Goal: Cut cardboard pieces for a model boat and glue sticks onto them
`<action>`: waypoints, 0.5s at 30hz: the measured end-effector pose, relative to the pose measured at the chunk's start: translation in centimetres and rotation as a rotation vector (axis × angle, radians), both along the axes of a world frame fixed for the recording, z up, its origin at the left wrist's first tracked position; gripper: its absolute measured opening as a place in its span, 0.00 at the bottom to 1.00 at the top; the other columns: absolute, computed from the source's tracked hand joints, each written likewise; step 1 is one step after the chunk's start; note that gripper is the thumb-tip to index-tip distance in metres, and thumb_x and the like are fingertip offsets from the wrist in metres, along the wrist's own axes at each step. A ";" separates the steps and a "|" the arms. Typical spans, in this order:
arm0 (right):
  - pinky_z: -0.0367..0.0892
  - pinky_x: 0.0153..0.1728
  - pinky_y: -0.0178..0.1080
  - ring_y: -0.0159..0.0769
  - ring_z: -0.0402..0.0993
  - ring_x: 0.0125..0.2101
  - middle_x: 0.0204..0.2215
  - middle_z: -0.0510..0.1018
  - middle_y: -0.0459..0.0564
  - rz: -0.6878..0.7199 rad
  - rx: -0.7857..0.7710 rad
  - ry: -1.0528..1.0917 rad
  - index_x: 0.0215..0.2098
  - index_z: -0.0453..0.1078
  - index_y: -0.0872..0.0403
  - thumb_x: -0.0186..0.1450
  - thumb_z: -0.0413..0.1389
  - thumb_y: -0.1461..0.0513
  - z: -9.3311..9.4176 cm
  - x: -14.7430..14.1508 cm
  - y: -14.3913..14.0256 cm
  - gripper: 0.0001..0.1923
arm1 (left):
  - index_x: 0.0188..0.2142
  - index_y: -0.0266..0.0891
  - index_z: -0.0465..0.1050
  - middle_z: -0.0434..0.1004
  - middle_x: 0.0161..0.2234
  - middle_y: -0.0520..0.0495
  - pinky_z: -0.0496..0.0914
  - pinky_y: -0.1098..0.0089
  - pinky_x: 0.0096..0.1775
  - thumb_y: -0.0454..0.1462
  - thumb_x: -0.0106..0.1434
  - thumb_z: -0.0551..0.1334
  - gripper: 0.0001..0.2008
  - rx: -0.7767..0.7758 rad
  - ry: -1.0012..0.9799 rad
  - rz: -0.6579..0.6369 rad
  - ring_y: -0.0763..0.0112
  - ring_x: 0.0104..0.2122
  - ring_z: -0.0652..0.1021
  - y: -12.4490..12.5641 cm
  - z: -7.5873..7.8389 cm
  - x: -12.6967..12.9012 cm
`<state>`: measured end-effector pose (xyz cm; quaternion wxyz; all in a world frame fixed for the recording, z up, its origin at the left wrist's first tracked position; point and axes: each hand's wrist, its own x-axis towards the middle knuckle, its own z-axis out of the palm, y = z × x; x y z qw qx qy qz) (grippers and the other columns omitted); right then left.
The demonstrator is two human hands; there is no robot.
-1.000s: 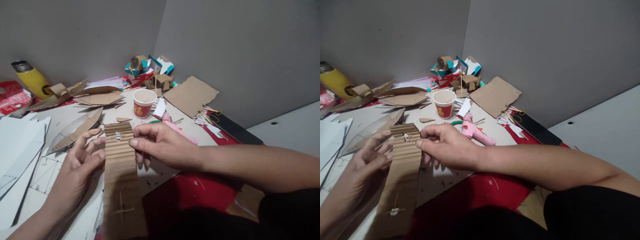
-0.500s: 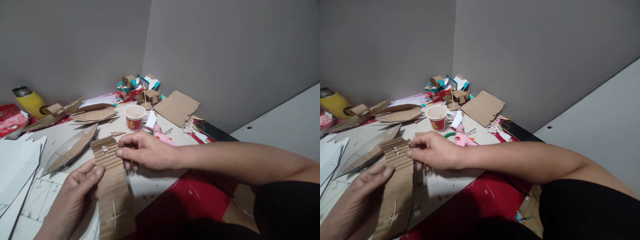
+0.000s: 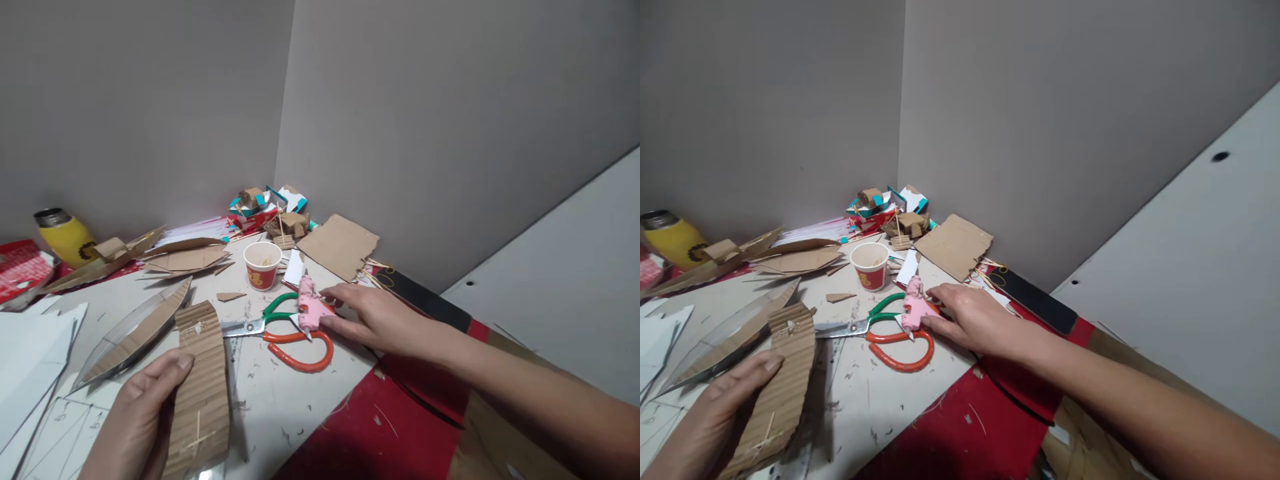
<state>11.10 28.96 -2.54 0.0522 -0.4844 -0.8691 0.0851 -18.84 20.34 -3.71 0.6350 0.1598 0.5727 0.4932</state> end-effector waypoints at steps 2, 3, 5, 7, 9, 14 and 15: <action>0.66 0.37 0.39 0.43 0.74 0.37 0.39 0.77 0.59 -0.008 -0.002 0.040 0.47 0.68 0.55 0.65 0.51 0.51 -0.3 -0.2 -0.4 0.20 | 0.39 0.36 0.77 0.82 0.28 0.45 0.72 0.68 0.23 0.36 0.46 0.71 0.18 0.020 0.010 -0.015 0.62 0.21 0.79 -0.1 0.0 0.1; 0.66 0.35 0.39 0.42 0.74 0.36 0.38 0.77 0.58 -0.015 -0.011 0.051 0.46 0.68 0.55 0.64 0.52 0.51 -0.4 -0.2 -0.5 0.19 | 0.39 0.36 0.76 0.82 0.28 0.45 0.72 0.68 0.23 0.37 0.47 0.70 0.17 0.032 0.005 -0.024 0.63 0.21 0.79 -0.2 0.0 0.1; 0.66 0.31 0.39 0.41 0.74 0.31 0.35 0.78 0.57 -0.044 -0.037 0.064 0.47 0.66 0.55 0.64 0.51 0.51 -0.9 -0.1 -0.5 0.19 | 0.37 0.35 0.76 0.81 0.28 0.45 0.71 0.69 0.23 0.39 0.50 0.69 0.15 0.062 -0.029 -0.042 0.65 0.20 0.78 -0.2 -0.1 0.1; 0.67 0.29 0.40 0.41 0.74 0.30 0.36 0.78 0.58 -0.074 -0.069 0.112 0.49 0.63 0.55 0.65 0.49 0.52 -1.6 0.2 -0.5 0.20 | 0.35 0.35 0.76 0.80 0.28 0.45 0.71 0.69 0.24 0.40 0.51 0.69 0.13 0.103 -0.079 -0.052 0.66 0.21 0.78 -0.3 -0.3 0.1; 0.69 0.32 0.41 0.42 0.75 0.33 0.39 0.77 0.59 -0.102 -0.081 0.225 0.50 0.60 0.55 0.65 0.50 0.52 -2.4 0.8 -0.5 0.20 | 0.34 0.35 0.76 0.80 0.28 0.45 0.71 0.68 0.26 0.39 0.51 0.69 0.12 0.141 -0.119 -0.068 0.66 0.23 0.78 -0.4 -0.4 0.1; 0.72 0.33 0.39 0.44 0.76 0.37 0.41 0.75 0.59 -0.247 -0.015 0.615 0.49 0.58 0.48 0.61 0.53 0.47 -2.1 2.5 -1.8 0.23 | 0.36 0.34 0.77 0.79 0.29 0.45 0.70 0.70 0.30 0.41 0.56 0.66 0.12 0.210 -0.094 -0.113 0.70 0.25 0.77 -0.5 -1.2 0.0; 0.71 0.30 0.38 0.43 0.76 0.34 0.39 0.75 0.59 -0.274 -0.015 0.647 0.51 0.57 0.45 0.63 0.50 0.46 -1.6 2.6 -2.3 0.22 | 0.37 0.34 0.77 0.79 0.29 0.45 0.70 0.70 0.30 0.41 0.57 0.65 0.12 0.218 -0.080 -0.121 0.70 0.25 0.76 -0.6 -1.4 0.0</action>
